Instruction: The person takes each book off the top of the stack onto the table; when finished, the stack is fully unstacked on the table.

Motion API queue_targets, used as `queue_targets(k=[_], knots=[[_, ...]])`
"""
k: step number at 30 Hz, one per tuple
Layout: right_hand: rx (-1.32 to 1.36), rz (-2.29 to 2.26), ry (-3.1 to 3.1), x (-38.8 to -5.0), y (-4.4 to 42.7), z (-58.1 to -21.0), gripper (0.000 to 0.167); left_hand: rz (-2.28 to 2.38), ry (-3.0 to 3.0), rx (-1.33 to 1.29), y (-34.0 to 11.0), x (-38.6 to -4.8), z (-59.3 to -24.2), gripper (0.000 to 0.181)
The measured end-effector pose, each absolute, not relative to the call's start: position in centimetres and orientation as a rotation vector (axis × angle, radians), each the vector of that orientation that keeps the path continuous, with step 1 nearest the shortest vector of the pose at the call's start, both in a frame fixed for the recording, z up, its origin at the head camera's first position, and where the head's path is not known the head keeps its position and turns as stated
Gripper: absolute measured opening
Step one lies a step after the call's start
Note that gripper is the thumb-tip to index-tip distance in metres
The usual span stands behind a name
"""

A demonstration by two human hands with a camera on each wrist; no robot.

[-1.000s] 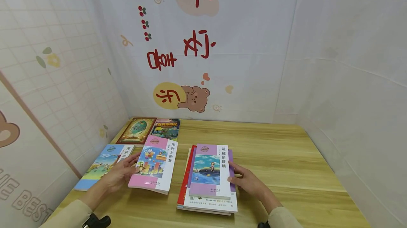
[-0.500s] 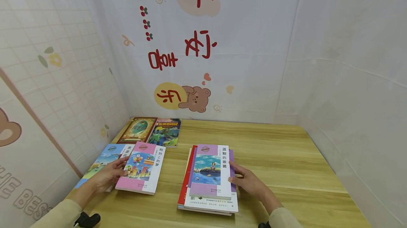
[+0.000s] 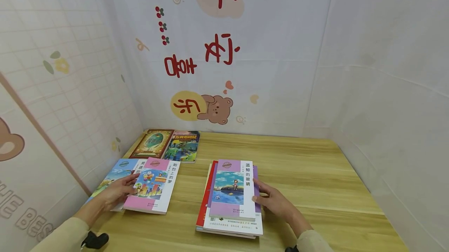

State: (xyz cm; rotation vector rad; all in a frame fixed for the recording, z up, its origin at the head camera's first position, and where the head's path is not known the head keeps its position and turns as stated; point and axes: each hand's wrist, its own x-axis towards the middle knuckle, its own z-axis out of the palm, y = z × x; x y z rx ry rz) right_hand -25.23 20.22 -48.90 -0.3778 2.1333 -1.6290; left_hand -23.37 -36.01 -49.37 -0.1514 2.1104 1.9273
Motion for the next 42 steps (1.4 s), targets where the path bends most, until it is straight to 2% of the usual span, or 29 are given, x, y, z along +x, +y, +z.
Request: queue_targets(k=[6,11,14,33,42], knots=[[-0.379,-1.630,2.129,-25.3,20.2,-49.1,0.073,1.744,2.295,-0.184,-35.6,-23.3,-48.7,0.082],[-0.384,-1.628,2.136,-25.2,20.2,-48.9,0.072,1.350,2.661,-0.078,-35.4,-23.0,-47.1,0.077],[-0.391,-1.625,2.148,-25.2,20.3,-48.7,0.071,1.308,2.739,-0.041,-35.3,-23.2,-46.2,0.072],[-0.367,-1.644,2.127,-25.0,20.0,-48.6,0.072,1.480,2.630,-0.006,-29.5,-24.7,-45.7,0.056],[-0.374,-1.648,2.122,-25.2,20.1,-48.9,0.072,1.695,2.472,0.026,-24.0,-25.6,-46.1,0.057]])
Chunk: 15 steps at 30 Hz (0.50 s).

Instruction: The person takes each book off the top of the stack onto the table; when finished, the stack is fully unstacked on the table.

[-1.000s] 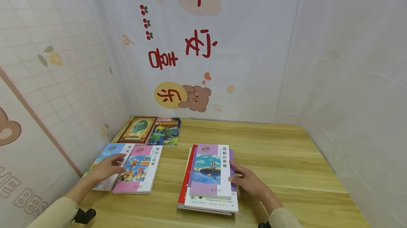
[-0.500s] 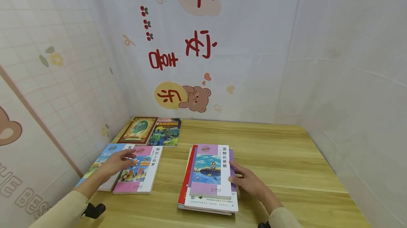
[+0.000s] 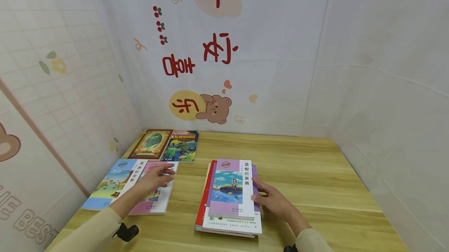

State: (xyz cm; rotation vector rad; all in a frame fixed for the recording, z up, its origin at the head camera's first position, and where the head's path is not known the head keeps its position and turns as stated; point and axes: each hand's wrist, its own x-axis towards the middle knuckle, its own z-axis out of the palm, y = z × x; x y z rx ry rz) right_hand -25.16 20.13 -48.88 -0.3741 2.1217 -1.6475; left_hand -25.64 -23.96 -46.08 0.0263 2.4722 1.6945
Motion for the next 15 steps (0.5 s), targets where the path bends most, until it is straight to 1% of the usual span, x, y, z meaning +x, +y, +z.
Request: queue_targets(k=[2,9,15], knots=[[-0.373,-1.644,2.127,-25.2,20.1,-48.9,0.072,1.737,2.435,0.019,-22.2,-25.5,-46.3,0.058],[-0.374,-1.630,2.149,-25.1,20.2,-48.8,0.072,1.802,2.323,0.160,-16.3,-24.4,-47.2,0.065],[-0.394,-1.616,2.164,-25.0,20.2,-48.6,0.072,1.844,2.292,0.190,-13.6,-24.2,-47.7,0.071]])
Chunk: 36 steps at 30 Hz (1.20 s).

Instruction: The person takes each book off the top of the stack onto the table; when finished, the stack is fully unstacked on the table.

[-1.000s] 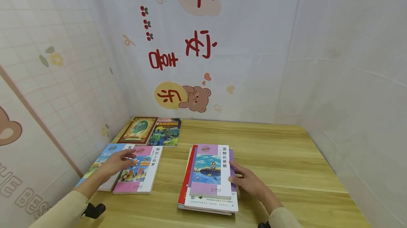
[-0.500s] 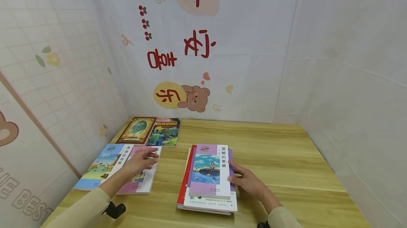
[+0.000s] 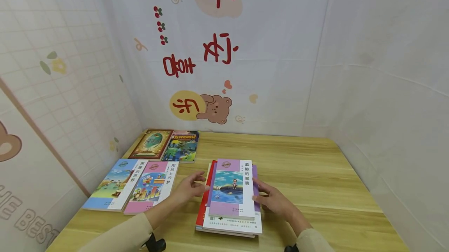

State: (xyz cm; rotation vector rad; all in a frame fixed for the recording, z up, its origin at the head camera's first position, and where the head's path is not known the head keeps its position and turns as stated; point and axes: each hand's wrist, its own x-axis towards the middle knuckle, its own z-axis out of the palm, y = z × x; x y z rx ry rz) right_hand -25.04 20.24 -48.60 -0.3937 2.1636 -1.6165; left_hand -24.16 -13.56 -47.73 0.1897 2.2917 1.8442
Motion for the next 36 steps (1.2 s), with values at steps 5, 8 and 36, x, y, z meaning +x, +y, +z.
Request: queue_targets(k=[5,8,36], knots=[[-0.413,-1.615,2.148,-25.0,20.3,-48.5,0.072,1.825,2.312,0.141,-12.8,-24.5,-48.2,0.071],[-0.429,-1.612,2.136,-25.0,20.3,-48.5,0.072,1.805,2.326,0.144,-12.8,-24.6,-48.5,0.071],[-0.455,-1.521,2.323,-24.7,19.3,-48.8,0.073,1.709,2.333,0.279,-13.3,-23.8,-49.2,0.079]])
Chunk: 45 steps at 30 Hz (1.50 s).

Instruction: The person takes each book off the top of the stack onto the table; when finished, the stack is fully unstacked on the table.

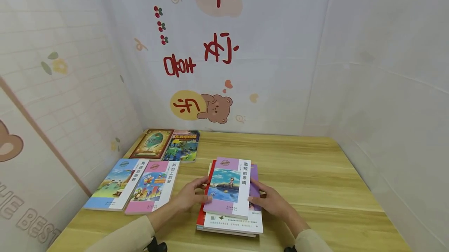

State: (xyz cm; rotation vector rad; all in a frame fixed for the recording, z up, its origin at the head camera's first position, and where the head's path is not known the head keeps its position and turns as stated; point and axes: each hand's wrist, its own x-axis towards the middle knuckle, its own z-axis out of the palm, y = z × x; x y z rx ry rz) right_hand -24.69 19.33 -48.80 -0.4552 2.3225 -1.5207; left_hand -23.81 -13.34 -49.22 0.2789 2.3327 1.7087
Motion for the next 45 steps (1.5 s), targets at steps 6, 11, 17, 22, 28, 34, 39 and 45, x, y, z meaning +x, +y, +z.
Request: queue_targets(k=[6,11,17,22,28,34,39,45], knots=[[-0.468,-1.571,2.282,-24.7,20.3,-49.2,0.074,1.693,2.349,0.313,-13.4,-23.1,-49.1,0.078],[-0.474,-1.579,2.250,-24.6,20.9,-49.3,0.075,1.695,2.321,0.321,-13.7,-22.4,-48.9,0.076],[-0.501,-1.568,2.225,-24.6,21.0,-49.1,0.074,1.720,2.283,0.364,-14.0,-21.9,-49.0,0.074],[-0.492,-1.573,2.215,-24.6,21.0,-49.2,0.076,1.734,2.274,0.360,-13.9,-22.0,-49.2,0.075],[-0.466,-1.570,2.216,-24.6,20.9,-49.3,0.077,1.765,2.252,0.348,-13.8,-22.0,-49.0,0.077],[-0.476,-1.572,2.220,-24.6,20.9,-49.4,0.076,1.858,2.166,0.292,-14.0,-22.4,-49.1,0.074],[-0.488,-1.571,2.226,-24.6,20.9,-49.4,0.075,1.819,2.187,0.291,-14.2,-22.6,-48.8,0.074],[-0.465,-1.574,2.235,-24.4,20.9,-49.4,0.075,1.694,2.264,0.314,-13.8,-22.7,-48.1,0.074]])
